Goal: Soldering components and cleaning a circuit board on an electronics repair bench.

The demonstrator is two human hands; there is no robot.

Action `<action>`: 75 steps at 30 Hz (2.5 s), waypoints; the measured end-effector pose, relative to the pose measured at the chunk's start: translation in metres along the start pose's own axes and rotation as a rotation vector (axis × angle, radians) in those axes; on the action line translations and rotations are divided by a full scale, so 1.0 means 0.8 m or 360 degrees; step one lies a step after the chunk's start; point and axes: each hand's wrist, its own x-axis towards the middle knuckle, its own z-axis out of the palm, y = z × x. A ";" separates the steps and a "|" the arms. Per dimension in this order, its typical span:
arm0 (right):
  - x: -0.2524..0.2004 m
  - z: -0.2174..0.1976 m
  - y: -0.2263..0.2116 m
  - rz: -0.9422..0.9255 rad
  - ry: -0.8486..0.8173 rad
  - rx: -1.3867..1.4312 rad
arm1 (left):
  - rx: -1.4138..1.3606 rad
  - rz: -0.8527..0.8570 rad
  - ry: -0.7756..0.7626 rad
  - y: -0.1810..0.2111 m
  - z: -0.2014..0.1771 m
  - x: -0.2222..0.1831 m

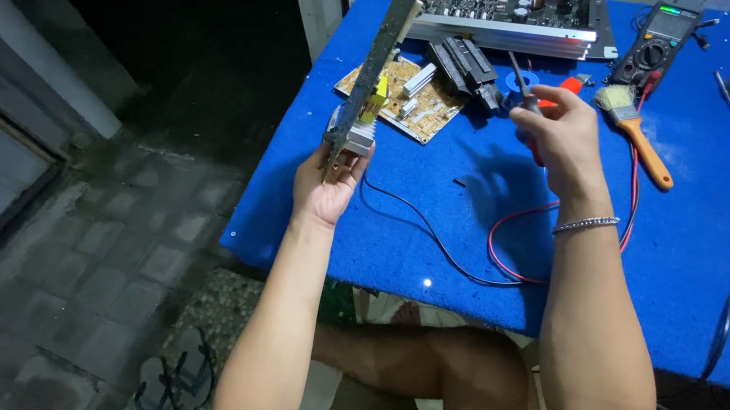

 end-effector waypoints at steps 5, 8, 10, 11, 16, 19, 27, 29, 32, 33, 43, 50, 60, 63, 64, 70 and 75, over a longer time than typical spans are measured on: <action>-0.005 0.043 0.001 -0.0555 0.0051 -0.0131 | 0.0028 -0.0066 0.0017 -0.003 0.005 -0.010; -0.018 0.073 -0.007 -0.0923 0.0030 -0.0378 | 0.0072 -0.0096 0.0002 -0.002 0.001 -0.010; -0.027 0.089 -0.006 -0.1057 -0.0002 -0.0498 | 0.0113 -0.0111 -0.0032 -0.001 -0.004 -0.009; -0.030 0.095 -0.003 -0.1077 -0.0027 -0.0572 | 0.0141 -0.0113 -0.0034 0.000 -0.005 -0.009; -0.038 0.103 0.002 -0.1121 -0.0025 -0.0697 | 0.0130 -0.0117 0.0021 -0.001 0.006 -0.019; -0.041 0.105 -0.004 -0.1120 -0.0021 -0.0633 | 0.0152 -0.0100 0.0012 0.001 0.008 -0.015; -0.044 0.106 0.000 -0.1057 -0.0022 -0.0422 | 0.0252 -0.0033 -0.0006 -0.008 0.018 -0.014; -0.045 0.103 -0.006 -0.0979 -0.0080 -0.0392 | 0.0364 0.0065 -0.0066 -0.021 0.024 -0.023; -0.046 0.101 -0.004 -0.0884 -0.0138 -0.0368 | 0.0522 0.0159 -0.0180 -0.025 0.018 -0.018; -0.045 0.100 -0.002 -0.0862 -0.0135 -0.0373 | 0.0570 0.0152 -0.0230 -0.024 0.014 -0.013; -0.033 0.096 0.033 -0.0778 -0.0147 -0.0489 | 0.0748 0.0229 -0.0371 -0.035 0.019 -0.018; -0.045 0.094 0.021 -0.0527 -0.0247 -0.0393 | 0.0742 0.0274 -0.0336 -0.035 0.020 -0.022; -0.054 0.096 0.010 -0.0857 -0.0073 -0.0532 | 0.0549 0.0251 -0.0228 -0.031 0.019 -0.020; -0.055 0.096 0.002 -0.0774 -0.0071 -0.0504 | 0.0494 0.0239 -0.0261 -0.026 0.012 -0.017; -0.051 0.097 0.003 -0.0774 -0.0064 -0.0500 | 0.0501 0.0236 -0.0264 -0.023 0.012 -0.014; -0.055 0.098 -0.003 -0.0641 -0.0084 -0.0536 | 0.0354 0.0168 -0.0263 -0.017 0.011 -0.023; -0.056 0.102 -0.009 -0.0793 -0.0094 -0.0528 | 0.0437 0.0145 -0.0405 -0.002 -0.010 -0.015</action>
